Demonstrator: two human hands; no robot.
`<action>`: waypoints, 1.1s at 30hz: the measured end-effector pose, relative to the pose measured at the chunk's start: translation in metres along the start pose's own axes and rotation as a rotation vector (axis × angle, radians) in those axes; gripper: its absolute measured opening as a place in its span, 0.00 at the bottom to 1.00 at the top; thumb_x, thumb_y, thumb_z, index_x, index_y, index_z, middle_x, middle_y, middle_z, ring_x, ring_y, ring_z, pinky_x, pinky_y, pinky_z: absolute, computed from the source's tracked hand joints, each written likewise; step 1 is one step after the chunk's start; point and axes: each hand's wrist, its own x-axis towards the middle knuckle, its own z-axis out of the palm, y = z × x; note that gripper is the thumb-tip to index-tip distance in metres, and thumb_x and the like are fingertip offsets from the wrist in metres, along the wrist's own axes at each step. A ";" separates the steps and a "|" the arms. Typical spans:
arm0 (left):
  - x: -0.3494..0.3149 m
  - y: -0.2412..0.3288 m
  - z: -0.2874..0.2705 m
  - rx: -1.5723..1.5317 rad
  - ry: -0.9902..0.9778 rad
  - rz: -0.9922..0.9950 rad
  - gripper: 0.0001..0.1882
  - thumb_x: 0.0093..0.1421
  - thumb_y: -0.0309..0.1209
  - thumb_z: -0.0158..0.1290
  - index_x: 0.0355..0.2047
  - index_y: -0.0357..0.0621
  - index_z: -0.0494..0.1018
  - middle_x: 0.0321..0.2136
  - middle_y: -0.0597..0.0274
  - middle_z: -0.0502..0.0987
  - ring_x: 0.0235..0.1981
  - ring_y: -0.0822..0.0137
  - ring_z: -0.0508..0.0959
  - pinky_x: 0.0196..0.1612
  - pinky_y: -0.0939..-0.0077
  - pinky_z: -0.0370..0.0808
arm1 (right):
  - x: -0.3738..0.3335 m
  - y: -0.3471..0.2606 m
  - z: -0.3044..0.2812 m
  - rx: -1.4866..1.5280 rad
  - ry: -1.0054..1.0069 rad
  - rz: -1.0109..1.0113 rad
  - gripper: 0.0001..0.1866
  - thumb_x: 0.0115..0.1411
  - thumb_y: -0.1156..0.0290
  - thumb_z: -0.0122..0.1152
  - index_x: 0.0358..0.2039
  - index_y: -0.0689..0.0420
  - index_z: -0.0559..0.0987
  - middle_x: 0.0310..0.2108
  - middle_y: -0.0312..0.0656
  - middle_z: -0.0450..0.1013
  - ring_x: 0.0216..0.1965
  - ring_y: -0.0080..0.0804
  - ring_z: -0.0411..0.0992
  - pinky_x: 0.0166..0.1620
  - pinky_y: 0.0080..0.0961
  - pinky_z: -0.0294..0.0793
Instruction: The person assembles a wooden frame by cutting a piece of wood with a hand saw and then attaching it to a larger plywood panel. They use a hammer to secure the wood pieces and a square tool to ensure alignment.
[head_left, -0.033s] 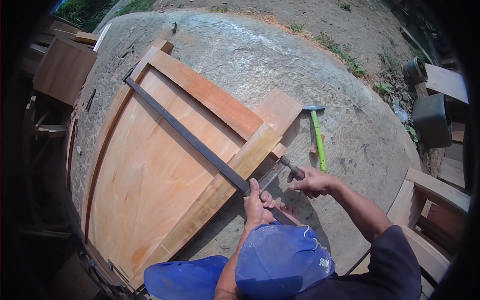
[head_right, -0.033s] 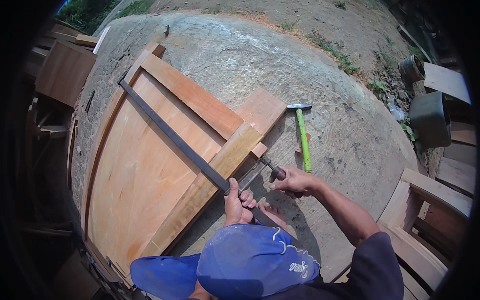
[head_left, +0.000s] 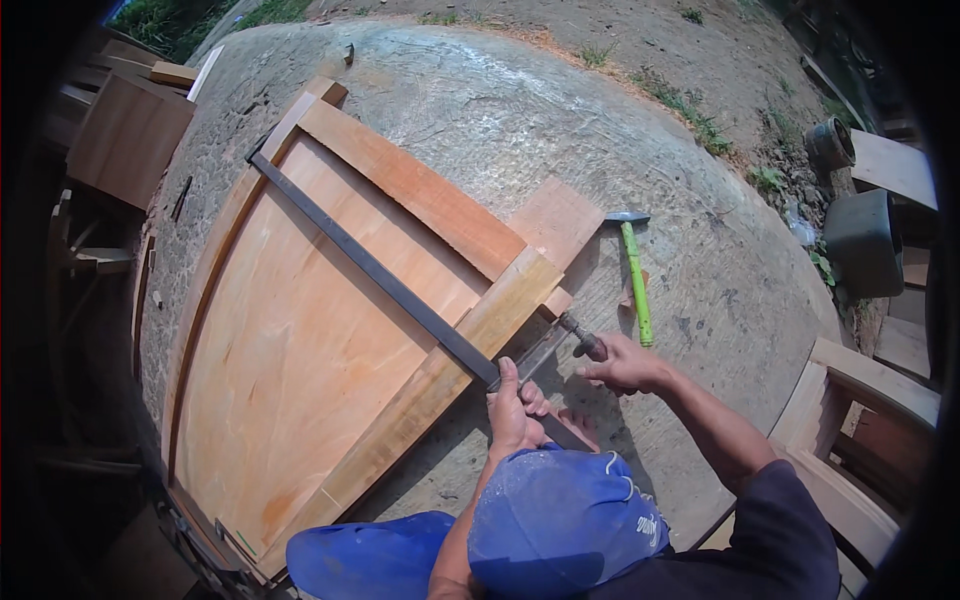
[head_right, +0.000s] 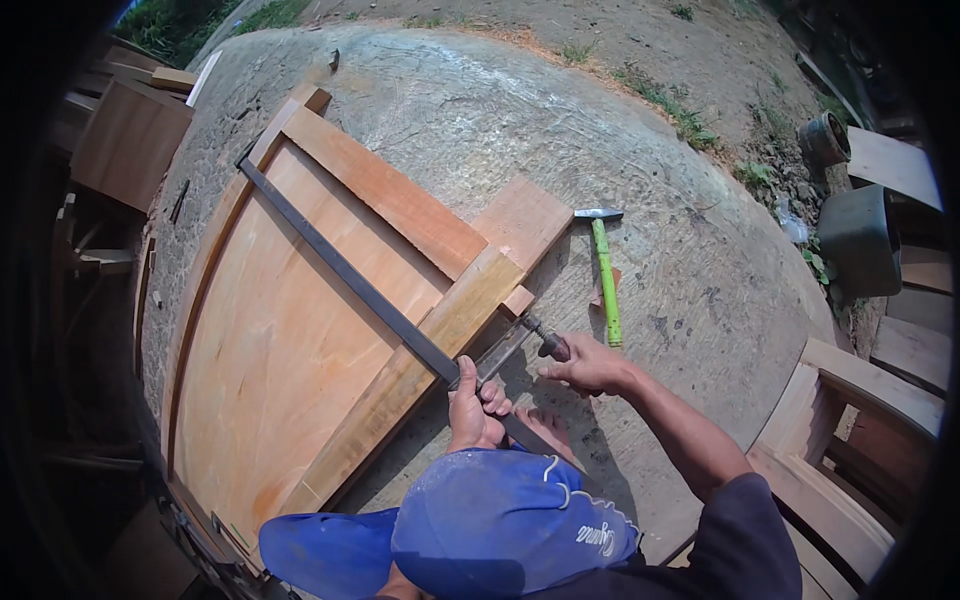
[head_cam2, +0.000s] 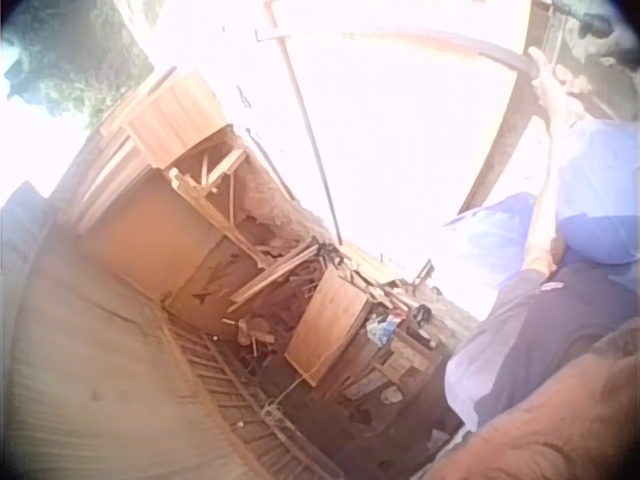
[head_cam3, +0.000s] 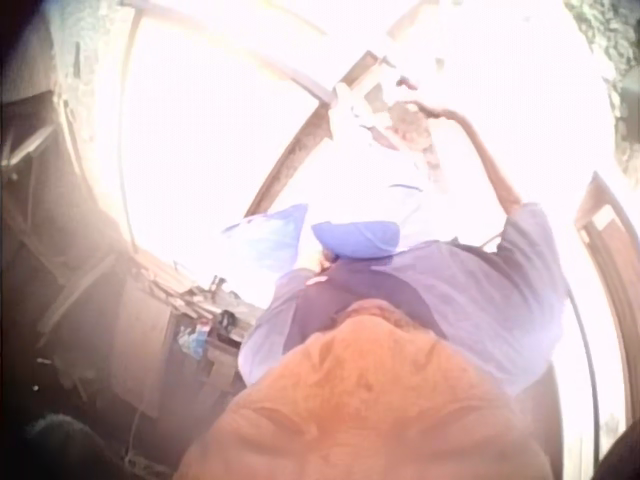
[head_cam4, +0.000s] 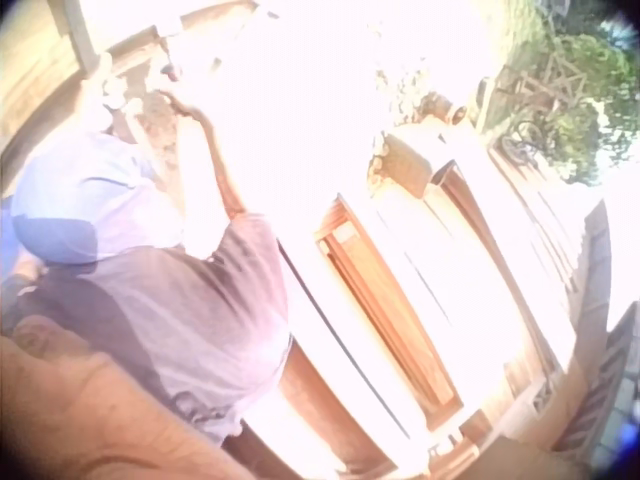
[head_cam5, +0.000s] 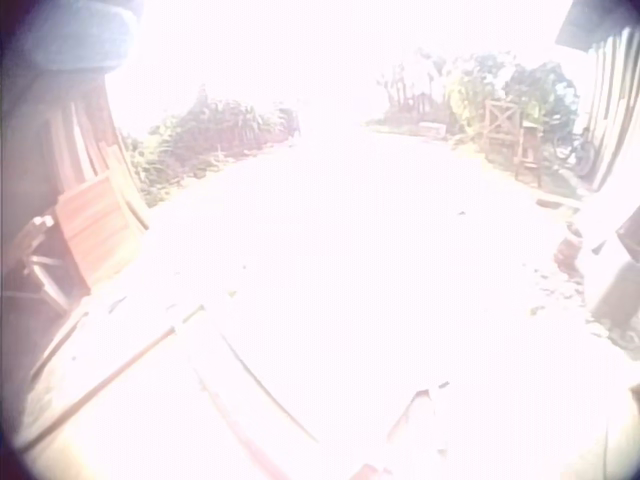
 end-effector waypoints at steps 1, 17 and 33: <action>0.003 -0.001 -0.004 -0.008 -0.017 0.003 0.24 0.61 0.56 0.61 0.37 0.57 0.61 0.15 0.72 0.61 0.14 0.76 0.61 0.19 0.77 0.60 | 0.000 0.005 0.008 -0.188 0.143 -0.090 0.20 0.62 0.60 0.68 0.41 0.61 0.71 0.20 0.45 0.71 0.20 0.41 0.73 0.23 0.38 0.70; 0.001 -0.003 -0.004 0.000 -0.039 0.005 0.22 0.64 0.55 0.60 0.36 0.55 0.63 0.16 0.71 0.62 0.14 0.77 0.61 0.19 0.78 0.60 | 0.007 -0.003 -0.013 0.241 -0.207 0.151 0.17 0.57 0.69 0.72 0.41 0.57 0.72 0.17 0.35 0.67 0.12 0.29 0.68 0.15 0.30 0.66; 0.004 -0.003 -0.007 0.022 -0.016 0.041 0.23 0.63 0.55 0.60 0.32 0.55 0.63 0.16 0.71 0.63 0.14 0.76 0.62 0.19 0.77 0.61 | -0.003 -0.018 -0.006 0.286 -0.218 0.224 0.17 0.56 0.74 0.68 0.44 0.56 0.73 0.17 0.31 0.66 0.11 0.19 0.65 0.12 0.19 0.58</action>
